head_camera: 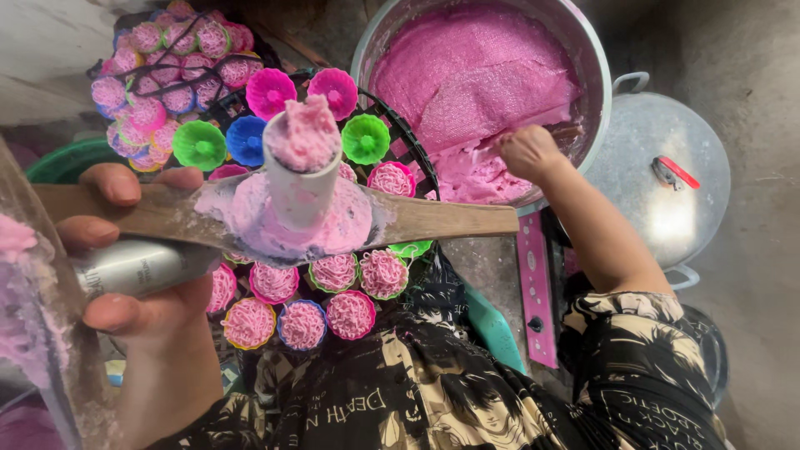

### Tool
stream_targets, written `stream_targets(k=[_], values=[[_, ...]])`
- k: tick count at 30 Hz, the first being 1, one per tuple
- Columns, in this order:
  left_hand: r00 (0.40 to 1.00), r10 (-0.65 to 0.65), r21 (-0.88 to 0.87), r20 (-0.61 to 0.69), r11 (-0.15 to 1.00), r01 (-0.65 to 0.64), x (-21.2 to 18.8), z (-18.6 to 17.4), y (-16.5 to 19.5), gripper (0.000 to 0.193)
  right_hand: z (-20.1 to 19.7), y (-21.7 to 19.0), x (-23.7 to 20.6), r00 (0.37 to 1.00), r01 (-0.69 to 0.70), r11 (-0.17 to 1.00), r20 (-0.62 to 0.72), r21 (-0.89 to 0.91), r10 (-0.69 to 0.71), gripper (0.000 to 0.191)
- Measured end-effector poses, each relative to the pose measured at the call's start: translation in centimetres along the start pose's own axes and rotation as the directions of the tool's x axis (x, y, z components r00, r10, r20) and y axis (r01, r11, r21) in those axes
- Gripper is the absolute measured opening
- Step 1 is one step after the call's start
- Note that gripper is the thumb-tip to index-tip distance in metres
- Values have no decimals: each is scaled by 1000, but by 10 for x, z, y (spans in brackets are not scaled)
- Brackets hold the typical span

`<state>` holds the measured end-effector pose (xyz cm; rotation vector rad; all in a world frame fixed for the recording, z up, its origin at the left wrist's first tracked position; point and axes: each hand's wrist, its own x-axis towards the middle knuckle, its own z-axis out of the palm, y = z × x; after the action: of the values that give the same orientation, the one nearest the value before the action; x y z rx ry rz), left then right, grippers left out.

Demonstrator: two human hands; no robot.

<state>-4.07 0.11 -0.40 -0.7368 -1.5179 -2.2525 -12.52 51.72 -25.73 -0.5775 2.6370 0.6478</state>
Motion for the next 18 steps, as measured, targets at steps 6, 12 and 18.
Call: stream_targets(k=[6,12,18], values=[[999,47,4,22,999,-47,6,-1,2,53,-31,40,-55,976,-195,960,137,199,170,39],[997,-37,-57,64,998,41,14,16,2,54,-6,86,-65,933,-360,924,40,126,358,24],[992,-105,-51,66,993,108,33,40,-14,56,24,68,-19,948,-298,919,196,256,253,28]])
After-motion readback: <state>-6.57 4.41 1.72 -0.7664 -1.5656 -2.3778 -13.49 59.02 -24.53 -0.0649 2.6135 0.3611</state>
